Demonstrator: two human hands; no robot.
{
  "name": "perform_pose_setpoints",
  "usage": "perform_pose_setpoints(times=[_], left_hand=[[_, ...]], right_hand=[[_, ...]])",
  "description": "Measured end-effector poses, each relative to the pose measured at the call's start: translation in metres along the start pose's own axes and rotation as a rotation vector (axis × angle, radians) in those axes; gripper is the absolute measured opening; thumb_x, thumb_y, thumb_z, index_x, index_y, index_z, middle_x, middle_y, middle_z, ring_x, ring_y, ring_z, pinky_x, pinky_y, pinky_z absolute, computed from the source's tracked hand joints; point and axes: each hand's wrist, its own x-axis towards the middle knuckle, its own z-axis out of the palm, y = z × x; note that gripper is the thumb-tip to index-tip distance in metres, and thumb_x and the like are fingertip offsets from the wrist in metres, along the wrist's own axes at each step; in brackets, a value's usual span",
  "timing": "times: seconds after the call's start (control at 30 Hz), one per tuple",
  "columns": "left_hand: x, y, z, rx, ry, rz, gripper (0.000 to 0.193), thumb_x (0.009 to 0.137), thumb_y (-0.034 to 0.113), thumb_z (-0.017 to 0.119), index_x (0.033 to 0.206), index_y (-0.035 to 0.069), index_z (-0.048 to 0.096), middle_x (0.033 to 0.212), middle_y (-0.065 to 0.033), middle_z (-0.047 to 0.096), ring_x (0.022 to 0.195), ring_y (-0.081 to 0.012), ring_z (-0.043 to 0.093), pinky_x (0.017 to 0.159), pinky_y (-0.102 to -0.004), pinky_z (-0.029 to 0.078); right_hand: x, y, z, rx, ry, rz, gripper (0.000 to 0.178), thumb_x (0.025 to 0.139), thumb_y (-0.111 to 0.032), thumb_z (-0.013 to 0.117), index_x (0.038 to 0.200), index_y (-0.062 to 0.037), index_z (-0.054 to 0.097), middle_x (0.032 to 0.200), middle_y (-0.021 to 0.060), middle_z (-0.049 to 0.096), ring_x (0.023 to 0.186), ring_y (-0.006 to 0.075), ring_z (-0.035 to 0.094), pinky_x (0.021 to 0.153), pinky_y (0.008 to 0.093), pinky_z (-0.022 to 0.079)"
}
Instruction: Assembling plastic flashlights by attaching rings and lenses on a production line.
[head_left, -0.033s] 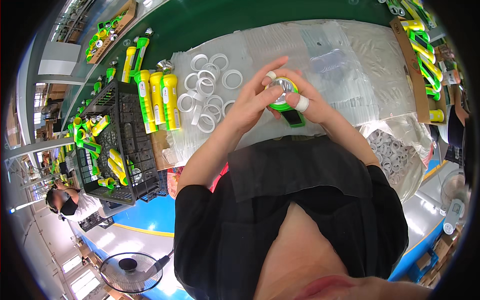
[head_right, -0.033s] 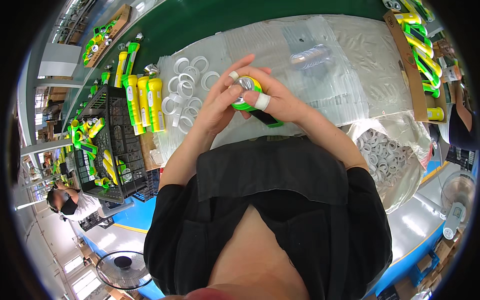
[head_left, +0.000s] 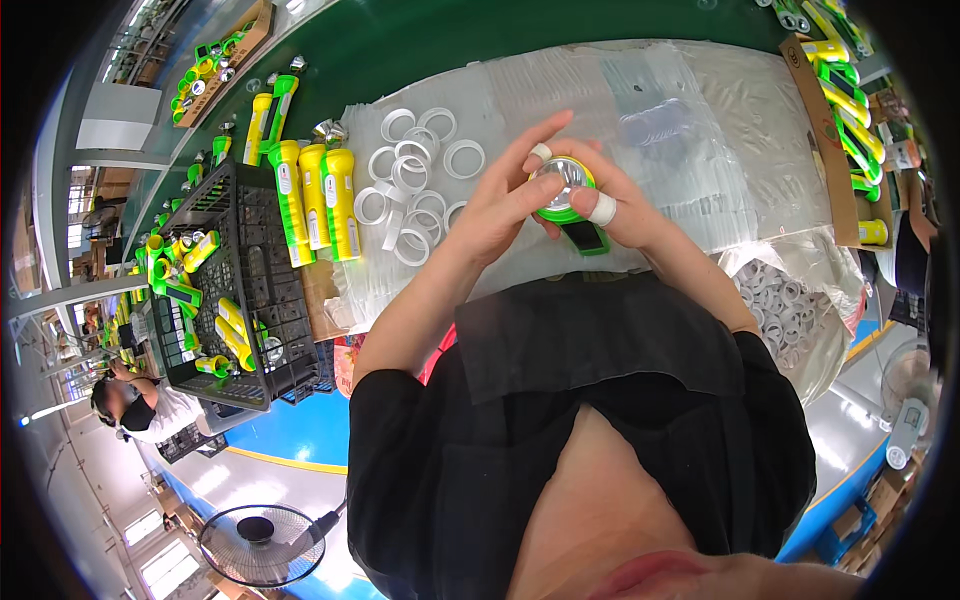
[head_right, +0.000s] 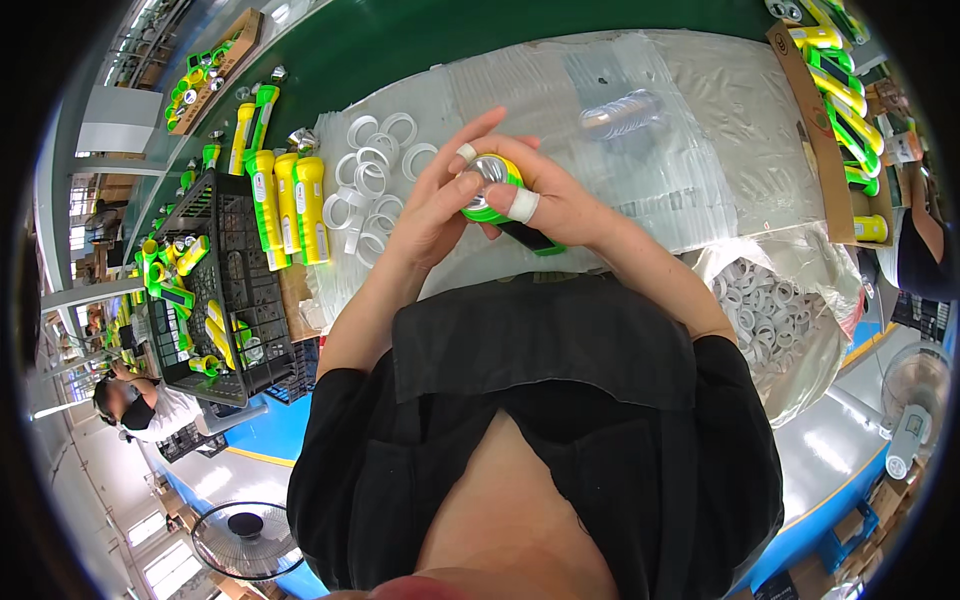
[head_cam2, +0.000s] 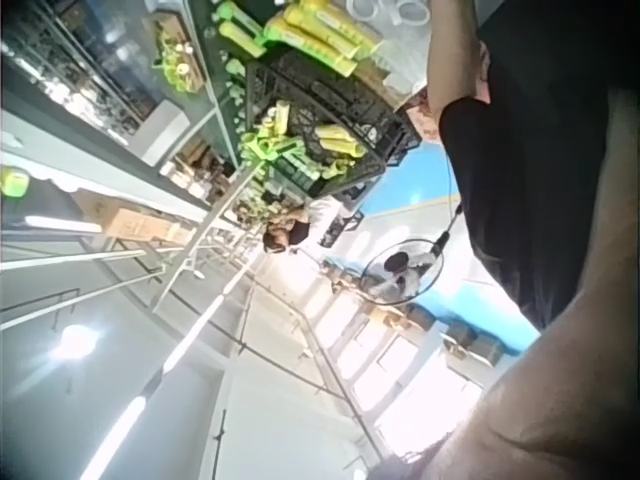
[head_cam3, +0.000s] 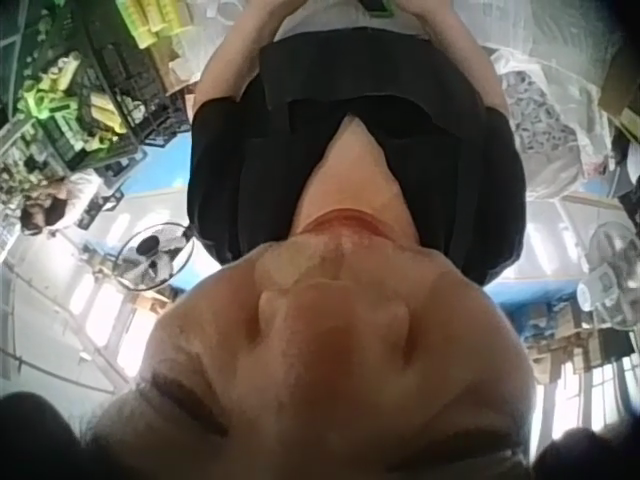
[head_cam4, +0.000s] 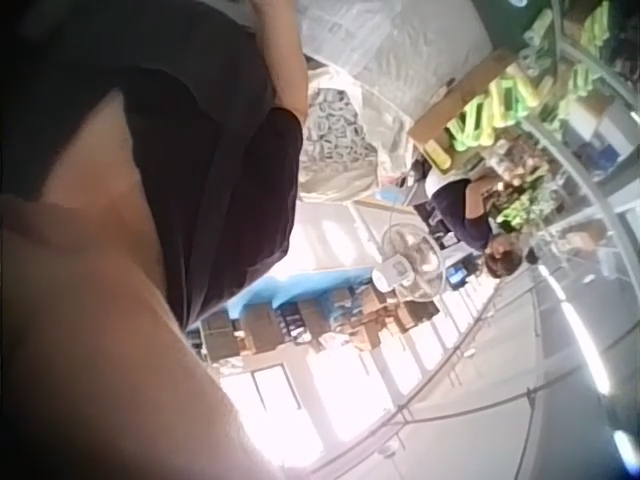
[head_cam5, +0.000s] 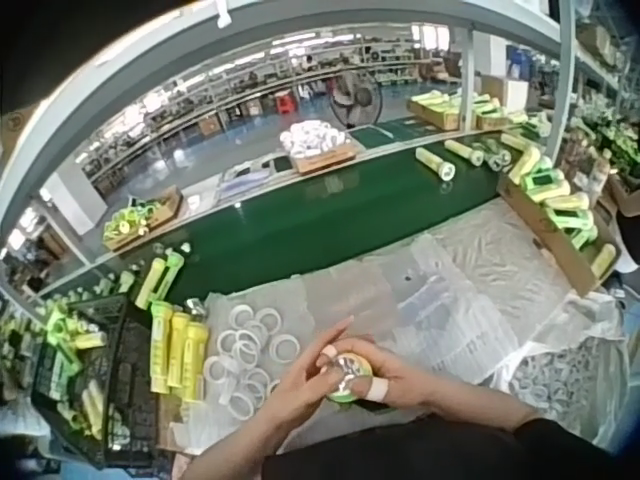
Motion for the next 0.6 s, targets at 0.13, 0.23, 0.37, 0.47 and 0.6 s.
perform_pose_setpoints(times=[0.13,0.23,0.37,0.47,0.6], left_hand=[[0.001,0.008,0.003,0.072,0.072,0.084,0.061,0.093,0.023,0.060,0.148,0.015,0.035,0.137,-0.0107,0.053,0.106,-0.0192,0.060,0.065,-0.0272,0.055],[0.002,0.008,-0.004,0.039,-0.005,-0.002,0.048,0.095,0.018,0.058,0.141,0.013,0.047,0.136,-0.0083,0.054,0.106,-0.0177,0.059,0.072,-0.0294,0.054],[0.006,-0.001,-0.010,0.318,-0.047,0.313,0.026,0.095,0.009,0.054,0.119,0.009,0.063,0.130,-0.0090,0.057,0.116,-0.0228,0.055,0.091,-0.0371,0.048],[0.005,0.000,-0.008,0.464,-0.032,0.432,0.018,0.096,0.009,0.053,0.108,0.007,0.066,0.123,-0.0106,0.061,0.125,-0.0280,0.050,0.100,-0.0403,0.042],[0.008,0.000,-0.019,0.515,0.189,0.531,0.026,0.099,0.020,0.049,0.114,0.005,0.064,0.133,-0.0188,0.053,0.119,-0.0262,0.054,0.093,-0.0362,0.047]], right_hand=[[0.000,-0.003,0.000,0.011,-0.011,0.015,0.067,0.088,-0.061,0.060,0.128,-0.0078,0.046,0.091,0.0075,0.058,0.076,0.0169,0.061,0.066,0.0299,0.049],[-0.001,0.000,-0.003,0.003,-0.018,0.068,0.070,0.087,-0.062,0.060,0.129,-0.0079,0.046,0.095,0.0073,0.058,0.078,0.0171,0.061,0.068,0.0299,0.049],[-0.002,0.003,-0.003,0.016,-0.004,0.049,0.072,0.086,-0.063,0.061,0.130,-0.0077,0.046,0.099,0.0069,0.058,0.081,0.0169,0.061,0.069,0.0299,0.050],[-0.001,0.002,-0.006,-0.030,-0.014,0.040,0.071,0.085,-0.059,0.064,0.131,-0.0077,0.045,0.101,0.0061,0.059,0.083,0.0166,0.061,0.070,0.0299,0.050],[0.014,0.000,-0.013,-0.040,-0.032,-0.099,0.040,0.091,-0.016,0.063,0.127,-0.0089,0.048,0.099,0.0059,0.057,0.076,0.0139,0.060,0.068,0.0300,0.052]])
